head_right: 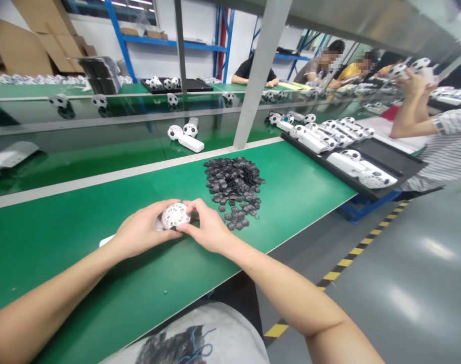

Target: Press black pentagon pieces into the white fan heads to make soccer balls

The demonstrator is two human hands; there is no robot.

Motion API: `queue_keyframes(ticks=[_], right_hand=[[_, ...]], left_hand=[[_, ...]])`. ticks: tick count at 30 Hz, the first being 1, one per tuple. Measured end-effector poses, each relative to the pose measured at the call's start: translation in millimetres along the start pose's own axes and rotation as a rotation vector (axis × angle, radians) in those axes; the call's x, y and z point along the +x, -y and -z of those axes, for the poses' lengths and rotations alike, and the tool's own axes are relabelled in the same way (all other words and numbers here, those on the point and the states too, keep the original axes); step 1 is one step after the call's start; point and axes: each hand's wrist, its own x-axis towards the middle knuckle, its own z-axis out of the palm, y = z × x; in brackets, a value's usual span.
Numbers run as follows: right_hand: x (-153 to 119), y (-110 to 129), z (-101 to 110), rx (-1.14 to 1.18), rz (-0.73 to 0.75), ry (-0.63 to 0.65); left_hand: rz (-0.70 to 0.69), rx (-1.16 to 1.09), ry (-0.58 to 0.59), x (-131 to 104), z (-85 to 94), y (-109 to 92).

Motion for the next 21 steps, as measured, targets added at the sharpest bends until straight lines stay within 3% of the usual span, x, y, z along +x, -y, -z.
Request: queue_keyframes(ticks=[4, 6, 11, 14, 18, 21], right_hand=[[0, -15, 38, -0.455, 0.014, -0.075], [-1, -23, 51, -0.703, -0.011, -0.043], [-4, -33, 55, -0.956, 0.029, 0.064], [-6, -27, 52, -0.842, 0.027, 0.037], [-10, -4, 39, -0.306, 0.068, 0.037], [-9, 9, 23, -0.104, 0.123, 0.058]], left_hand=[[0.018, 0.05, 0.054, 1, 1.2, -2], [0.003, 0.067, 0.069, 3, 1.5, -2], [-0.142, 0.135, 0.022, 9, 3.3, 7], [-0.179, 0.18, 0.02, 9, 6.4, 13], [-0.205, 0.161, 0.077, 5, 9.7, 14], [-0.211, 0.14, 0.084, 3, 10.3, 8]])
